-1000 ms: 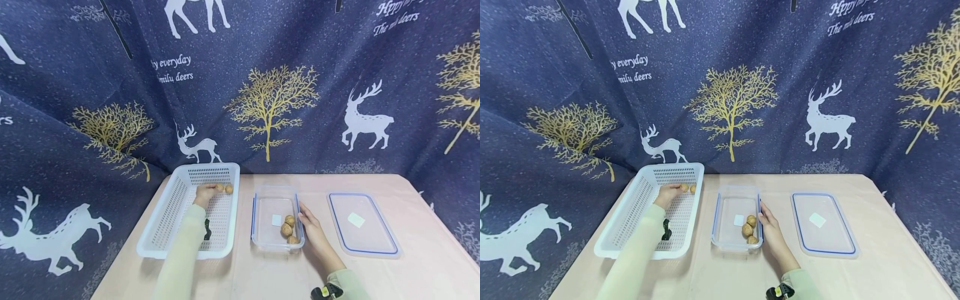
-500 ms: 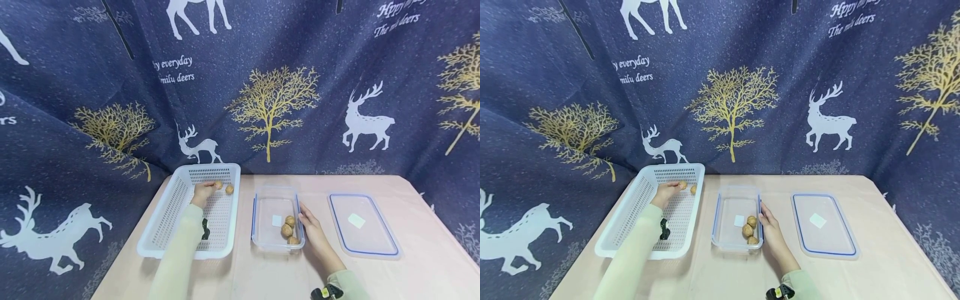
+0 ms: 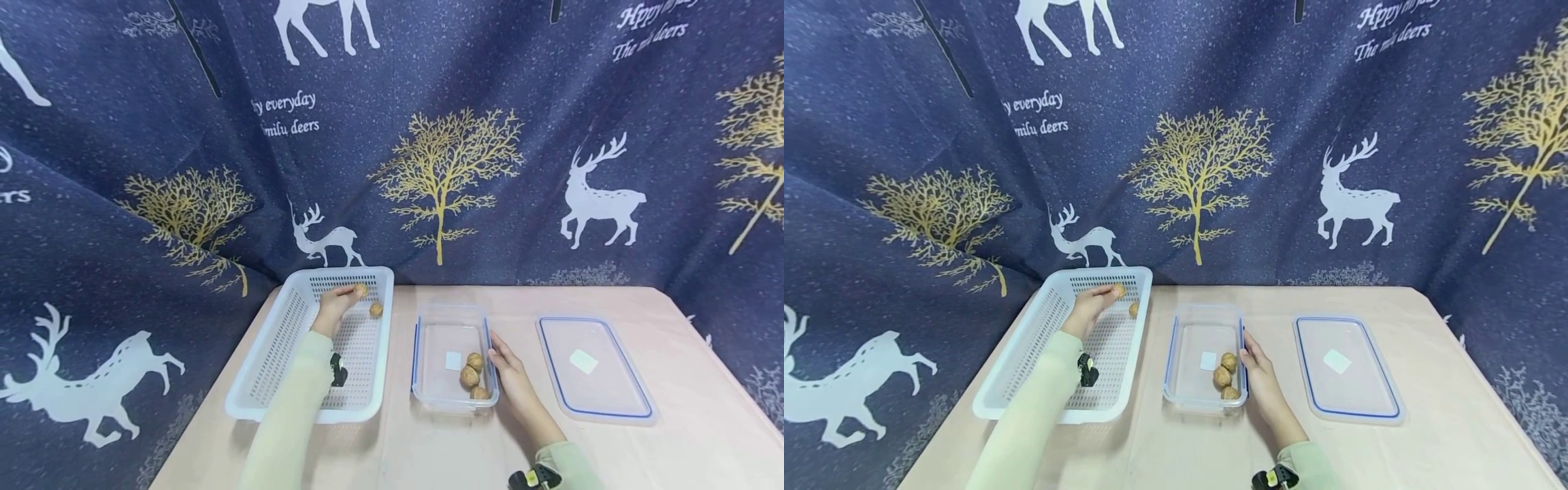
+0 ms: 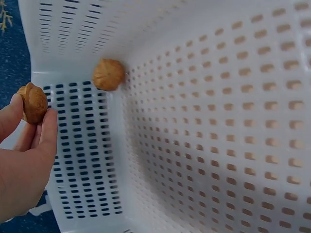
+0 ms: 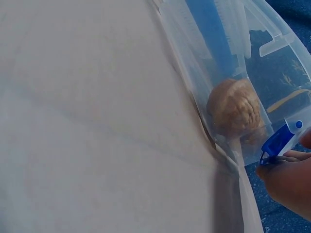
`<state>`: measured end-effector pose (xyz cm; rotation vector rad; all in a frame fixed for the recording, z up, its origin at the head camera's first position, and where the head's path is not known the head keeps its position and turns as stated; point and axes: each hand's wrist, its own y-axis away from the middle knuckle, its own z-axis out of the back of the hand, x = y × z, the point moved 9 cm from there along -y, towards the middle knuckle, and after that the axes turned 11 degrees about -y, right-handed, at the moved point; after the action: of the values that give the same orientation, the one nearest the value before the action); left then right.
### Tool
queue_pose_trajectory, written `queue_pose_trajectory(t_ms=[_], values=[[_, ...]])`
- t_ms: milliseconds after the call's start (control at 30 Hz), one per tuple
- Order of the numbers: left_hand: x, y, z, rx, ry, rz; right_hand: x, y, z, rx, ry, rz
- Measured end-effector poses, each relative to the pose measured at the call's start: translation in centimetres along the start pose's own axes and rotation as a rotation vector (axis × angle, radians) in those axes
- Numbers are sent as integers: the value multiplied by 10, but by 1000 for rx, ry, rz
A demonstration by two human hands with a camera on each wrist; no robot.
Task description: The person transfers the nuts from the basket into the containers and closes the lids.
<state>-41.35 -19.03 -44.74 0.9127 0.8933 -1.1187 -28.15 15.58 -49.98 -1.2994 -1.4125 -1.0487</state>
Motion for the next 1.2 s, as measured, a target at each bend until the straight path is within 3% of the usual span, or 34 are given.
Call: queue_pose_trajectory(t_ms=[633, 867, 1200], values=[[-40, 14, -8, 59, 90, -94, -5, -2, 2, -15, 21, -20], [-56, 19, -17, 57, 128, -120, -6, -2, 3, -11, 28, -22], [-86, 39, -38, 89, 169, -173, -6, -3, 3, -12, 40, -25]])
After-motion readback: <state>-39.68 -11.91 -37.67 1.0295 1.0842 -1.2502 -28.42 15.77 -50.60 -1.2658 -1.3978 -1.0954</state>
